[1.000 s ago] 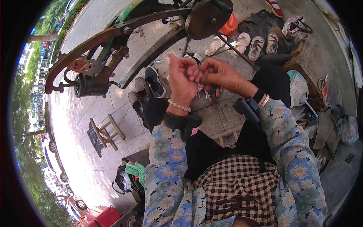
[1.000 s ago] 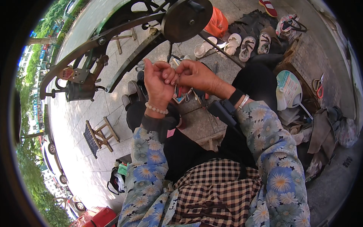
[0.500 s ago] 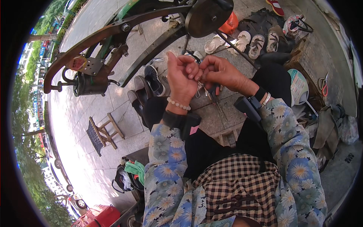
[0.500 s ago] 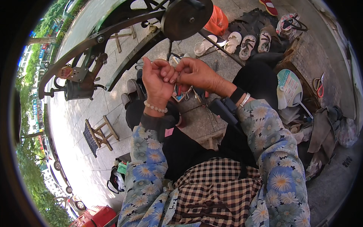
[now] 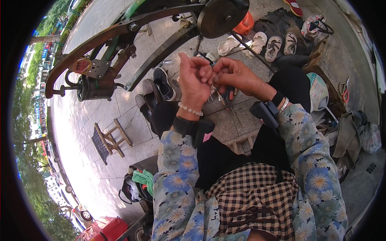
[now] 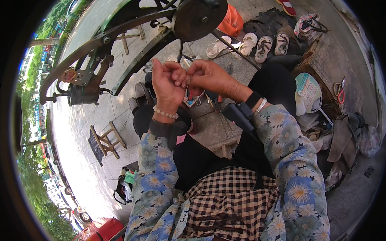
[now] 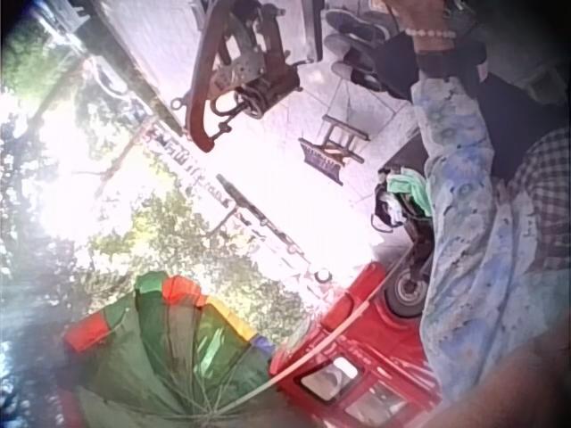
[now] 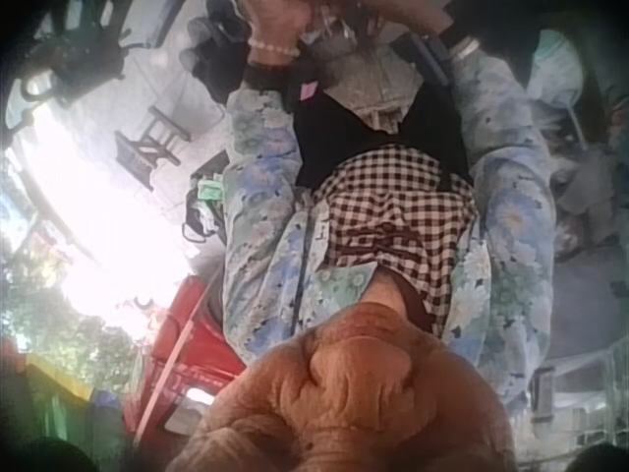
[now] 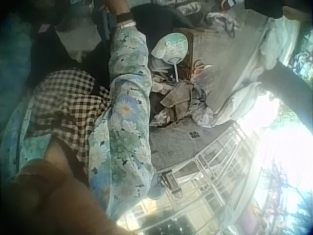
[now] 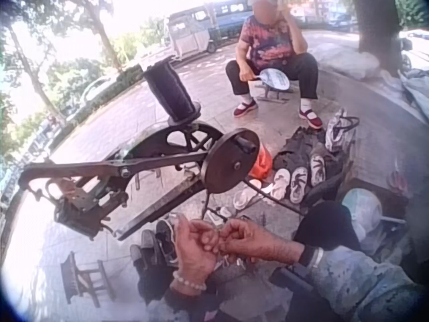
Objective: The recorder is stitching a shoe component by hand using thread and a needle while seated outdoors.
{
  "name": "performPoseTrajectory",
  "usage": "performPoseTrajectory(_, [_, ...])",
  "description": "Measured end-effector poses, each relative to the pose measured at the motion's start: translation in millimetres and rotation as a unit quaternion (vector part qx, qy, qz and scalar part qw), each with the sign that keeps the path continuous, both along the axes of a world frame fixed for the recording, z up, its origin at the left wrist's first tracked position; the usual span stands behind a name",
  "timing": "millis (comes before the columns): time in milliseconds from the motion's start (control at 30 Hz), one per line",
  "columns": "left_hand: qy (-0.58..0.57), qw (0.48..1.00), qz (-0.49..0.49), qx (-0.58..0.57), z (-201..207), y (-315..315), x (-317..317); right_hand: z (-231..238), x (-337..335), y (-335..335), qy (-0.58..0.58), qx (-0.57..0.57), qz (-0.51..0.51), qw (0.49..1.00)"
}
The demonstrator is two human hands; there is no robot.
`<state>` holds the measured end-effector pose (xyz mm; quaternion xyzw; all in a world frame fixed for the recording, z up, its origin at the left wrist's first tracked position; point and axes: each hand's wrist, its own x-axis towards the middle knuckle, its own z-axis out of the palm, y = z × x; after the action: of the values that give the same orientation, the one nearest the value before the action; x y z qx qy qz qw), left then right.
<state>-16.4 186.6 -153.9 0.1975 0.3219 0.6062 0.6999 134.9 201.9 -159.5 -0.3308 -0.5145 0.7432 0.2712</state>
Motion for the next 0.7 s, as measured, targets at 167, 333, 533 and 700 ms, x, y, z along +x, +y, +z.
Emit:
performPoseTrajectory(167, [-0.012, 1.0, -0.003, 0.002, -0.6, 0.0, -1.4, -2.0, 0.3, 0.4, 0.015, -0.001, 0.004, 1.0])
performPoseTrajectory(333, [-0.034, 0.999, -0.002, -0.005, -1.0, 0.9, -1.8, -0.5, 0.8, 0.3, 0.017, -0.007, 0.001, 1.0])
performPoseTrajectory(533, [-0.057, 0.998, -0.009, 0.003, -2.2, 0.9, -3.0, -1.5, 1.0, 0.2, 0.02, 0.001, 0.002, 1.0])
performPoseTrajectory(700, [-0.068, 0.997, -0.018, 0.013, -2.1, 1.4, -3.4, -0.1, 1.4, -0.3, 0.036, -0.007, 0.001, 0.999])
